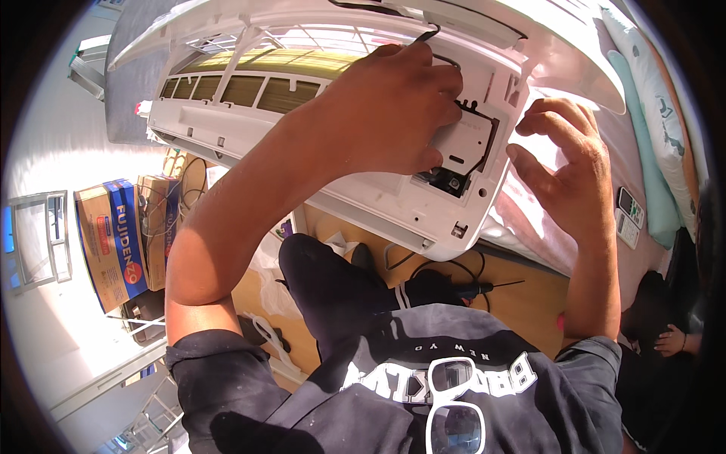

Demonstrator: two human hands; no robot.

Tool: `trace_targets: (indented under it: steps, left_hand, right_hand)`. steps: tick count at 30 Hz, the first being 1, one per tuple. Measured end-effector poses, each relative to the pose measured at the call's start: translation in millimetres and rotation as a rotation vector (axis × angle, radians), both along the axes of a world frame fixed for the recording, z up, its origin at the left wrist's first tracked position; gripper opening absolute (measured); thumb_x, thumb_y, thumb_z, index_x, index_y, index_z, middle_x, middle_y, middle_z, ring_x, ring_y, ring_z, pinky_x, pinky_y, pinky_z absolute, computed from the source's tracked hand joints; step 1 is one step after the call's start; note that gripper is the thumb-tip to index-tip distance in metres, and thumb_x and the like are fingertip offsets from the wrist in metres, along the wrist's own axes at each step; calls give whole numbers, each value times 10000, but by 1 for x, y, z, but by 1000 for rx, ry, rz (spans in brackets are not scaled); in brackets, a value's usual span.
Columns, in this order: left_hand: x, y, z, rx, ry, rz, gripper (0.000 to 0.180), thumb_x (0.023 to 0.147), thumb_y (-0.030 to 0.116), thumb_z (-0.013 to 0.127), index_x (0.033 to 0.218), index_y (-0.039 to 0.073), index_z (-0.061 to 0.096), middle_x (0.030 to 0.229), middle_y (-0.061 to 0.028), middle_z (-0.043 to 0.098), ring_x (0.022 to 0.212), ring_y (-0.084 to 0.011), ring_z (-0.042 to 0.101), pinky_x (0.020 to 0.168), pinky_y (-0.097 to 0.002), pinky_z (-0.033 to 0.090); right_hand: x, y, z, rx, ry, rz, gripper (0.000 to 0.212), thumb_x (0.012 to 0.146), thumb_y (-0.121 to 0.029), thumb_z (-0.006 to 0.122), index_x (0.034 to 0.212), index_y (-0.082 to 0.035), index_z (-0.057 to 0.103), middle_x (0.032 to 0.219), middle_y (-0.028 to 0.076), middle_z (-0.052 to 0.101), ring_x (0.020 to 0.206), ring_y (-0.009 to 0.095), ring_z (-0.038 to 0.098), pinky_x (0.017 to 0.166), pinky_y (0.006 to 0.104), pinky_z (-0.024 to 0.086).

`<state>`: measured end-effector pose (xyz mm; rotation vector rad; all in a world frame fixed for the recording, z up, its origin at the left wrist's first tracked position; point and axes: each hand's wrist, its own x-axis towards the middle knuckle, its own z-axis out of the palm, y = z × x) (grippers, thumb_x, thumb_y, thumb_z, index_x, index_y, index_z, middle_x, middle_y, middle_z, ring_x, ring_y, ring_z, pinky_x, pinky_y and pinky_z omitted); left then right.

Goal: The person uses a power drill to remove screws from the control panel of a wall-mounted air conditioner. They then disconnect wires, remove the control board, and later reinstall the board and secure it with screws. Finally, they reattach the front cover and air filter.

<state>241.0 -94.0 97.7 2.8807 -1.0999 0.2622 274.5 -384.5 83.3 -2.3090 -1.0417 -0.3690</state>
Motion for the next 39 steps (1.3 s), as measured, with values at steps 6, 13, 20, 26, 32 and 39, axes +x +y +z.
trace_targets:
  steps: [6, 13, 20, 26, 32, 39]
  left_hand:
    - [3, -18, 14, 108, 88, 35, 572, 728, 240, 931, 1262, 106, 778, 1262, -71, 682, 1245, -319, 657, 1114, -449, 561]
    - [13, -18, 12, 44, 198, 16, 601, 720, 173, 926, 1292, 103, 753, 1269, -88, 686, 1280, -331, 649, 1144, -460, 536]
    - [-8, -25, 13, -6, 162, 113, 502, 753, 171, 925, 1229, 127, 771, 1187, -57, 748, 1207, -312, 689, 1141, -457, 525]
    - [-42, -45, 18, 20, 144, 228, 442, 795, 239, 949, 1179, 107, 775, 1063, -59, 780, 1097, -310, 733, 1080, -459, 539]
    - [-36, -51, 23, 71, 140, 255, 500, 792, 258, 963, 1212, 93, 746, 1071, -77, 779, 1111, -322, 733, 1032, -474, 561]
    - [-35, -55, 4, 44, -12, 139, 302, 846, 250, 892, 1055, 69, 769, 926, -62, 750, 947, -270, 739, 892, -417, 614]
  right_hand:
    - [-9, -23, -45, 178, 144, -41, 252, 910, -118, 863, 1120, -32, 755, 1098, 109, 763, 1054, 297, 719, 977, 396, 558]
    - [-7, -24, -73, 304, 321, 16, 245, 928, -130, 845, 1114, -9, 740, 1065, 116, 751, 1035, 263, 711, 981, 383, 557]
    - [-4, -18, -87, 383, 449, 2, 165, 935, -93, 807, 1069, -37, 730, 1064, 105, 769, 1034, 238, 751, 979, 392, 593]
    - [-5, -17, -93, 441, 519, 7, 157, 942, -95, 805, 1066, -26, 737, 1055, 108, 770, 1040, 227, 753, 983, 381, 594]
    - [-9, -19, -94, 446, 494, 21, 164, 943, -100, 810, 1071, -24, 740, 1043, 113, 766, 1013, 240, 749, 944, 390, 597]
    - [-13, -28, -101, 453, 500, 19, 164, 954, -97, 813, 1080, -24, 738, 1053, 77, 738, 1032, 201, 708, 999, 368, 567]
